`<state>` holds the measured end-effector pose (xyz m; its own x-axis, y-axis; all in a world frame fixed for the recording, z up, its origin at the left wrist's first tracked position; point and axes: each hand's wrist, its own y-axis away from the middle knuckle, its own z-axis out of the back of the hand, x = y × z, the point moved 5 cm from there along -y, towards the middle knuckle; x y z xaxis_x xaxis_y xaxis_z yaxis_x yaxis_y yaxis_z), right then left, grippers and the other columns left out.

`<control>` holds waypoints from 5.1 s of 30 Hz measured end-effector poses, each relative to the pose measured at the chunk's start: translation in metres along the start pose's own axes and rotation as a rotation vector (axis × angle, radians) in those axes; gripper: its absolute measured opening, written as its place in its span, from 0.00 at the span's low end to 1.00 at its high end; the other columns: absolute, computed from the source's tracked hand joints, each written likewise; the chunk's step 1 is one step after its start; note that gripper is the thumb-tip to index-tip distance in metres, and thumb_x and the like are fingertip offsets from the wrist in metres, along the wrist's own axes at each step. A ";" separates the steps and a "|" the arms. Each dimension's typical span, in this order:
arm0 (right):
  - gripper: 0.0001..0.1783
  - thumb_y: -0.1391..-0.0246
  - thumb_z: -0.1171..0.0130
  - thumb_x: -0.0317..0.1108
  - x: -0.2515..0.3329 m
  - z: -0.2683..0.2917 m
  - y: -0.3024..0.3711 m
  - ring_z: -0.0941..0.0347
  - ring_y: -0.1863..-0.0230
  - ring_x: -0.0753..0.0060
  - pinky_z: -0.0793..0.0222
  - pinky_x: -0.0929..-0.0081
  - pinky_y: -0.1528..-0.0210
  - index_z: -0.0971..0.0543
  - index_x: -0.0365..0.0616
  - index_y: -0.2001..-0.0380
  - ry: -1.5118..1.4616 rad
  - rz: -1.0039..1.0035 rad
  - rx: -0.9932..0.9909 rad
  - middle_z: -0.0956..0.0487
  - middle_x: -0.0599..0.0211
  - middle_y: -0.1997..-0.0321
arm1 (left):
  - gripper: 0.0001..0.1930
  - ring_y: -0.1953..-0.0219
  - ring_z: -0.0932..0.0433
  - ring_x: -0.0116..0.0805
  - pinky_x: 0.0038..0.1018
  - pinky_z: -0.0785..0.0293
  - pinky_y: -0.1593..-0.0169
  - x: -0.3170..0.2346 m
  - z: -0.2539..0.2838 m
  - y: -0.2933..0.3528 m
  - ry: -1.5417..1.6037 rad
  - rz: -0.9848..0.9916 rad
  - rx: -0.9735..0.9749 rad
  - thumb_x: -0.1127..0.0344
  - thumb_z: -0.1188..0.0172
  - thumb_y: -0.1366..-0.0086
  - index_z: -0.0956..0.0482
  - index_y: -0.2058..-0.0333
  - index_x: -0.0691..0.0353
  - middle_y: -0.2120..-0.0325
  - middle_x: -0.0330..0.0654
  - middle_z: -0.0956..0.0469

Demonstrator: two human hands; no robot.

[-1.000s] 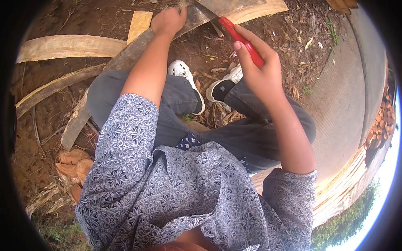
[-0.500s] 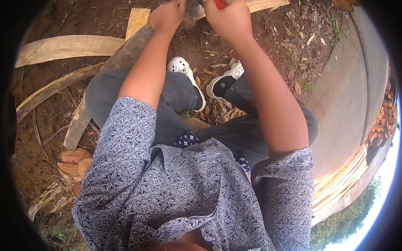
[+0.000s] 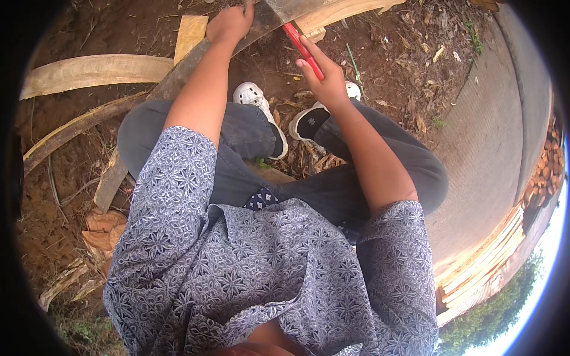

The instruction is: The person sits on the ground and uses a red hand saw to cut a piece of light-colored wood. They hold the wood with their left hand and saw with their right, then inspect the cut piece and place it on a pile of other wood pieces.

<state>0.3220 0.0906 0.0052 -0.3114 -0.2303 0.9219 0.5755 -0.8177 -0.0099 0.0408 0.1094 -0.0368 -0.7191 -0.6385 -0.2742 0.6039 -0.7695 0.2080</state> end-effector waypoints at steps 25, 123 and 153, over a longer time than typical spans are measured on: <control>0.23 0.33 0.36 0.38 0.126 0.096 0.034 0.22 0.46 0.75 0.29 0.74 0.41 0.21 0.43 0.38 0.164 -0.101 -0.024 0.16 0.59 0.45 | 0.32 0.60 0.13 0.53 0.48 0.19 0.54 -0.006 0.001 0.007 0.064 0.016 0.046 0.40 0.57 0.27 0.10 0.66 0.58 0.66 0.52 0.13; 0.27 0.36 0.38 0.47 0.002 -0.033 -0.070 0.17 0.56 0.53 0.25 0.63 0.49 0.22 0.48 0.38 -0.021 0.018 -0.051 0.15 0.47 0.56 | 0.51 0.38 0.23 0.51 0.45 0.27 0.38 0.044 -0.006 0.012 -0.245 -0.115 0.164 0.25 0.30 0.51 0.25 0.41 0.64 0.43 0.56 0.21; 0.30 0.36 0.35 0.47 0.006 -0.025 -0.046 0.20 0.64 0.67 0.25 0.71 0.54 0.25 0.50 0.34 0.073 0.120 0.013 0.16 0.54 0.62 | 0.39 0.54 0.14 0.47 0.42 0.20 0.57 0.033 -0.010 0.006 -0.091 0.130 0.124 0.28 0.61 0.30 0.09 0.60 0.54 0.60 0.49 0.12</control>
<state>0.2746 0.1134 0.0009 -0.2935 -0.3644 0.8838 0.6215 -0.7752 -0.1132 0.0245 0.0839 -0.0538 -0.6691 -0.7273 -0.1529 0.6509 -0.6727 0.3519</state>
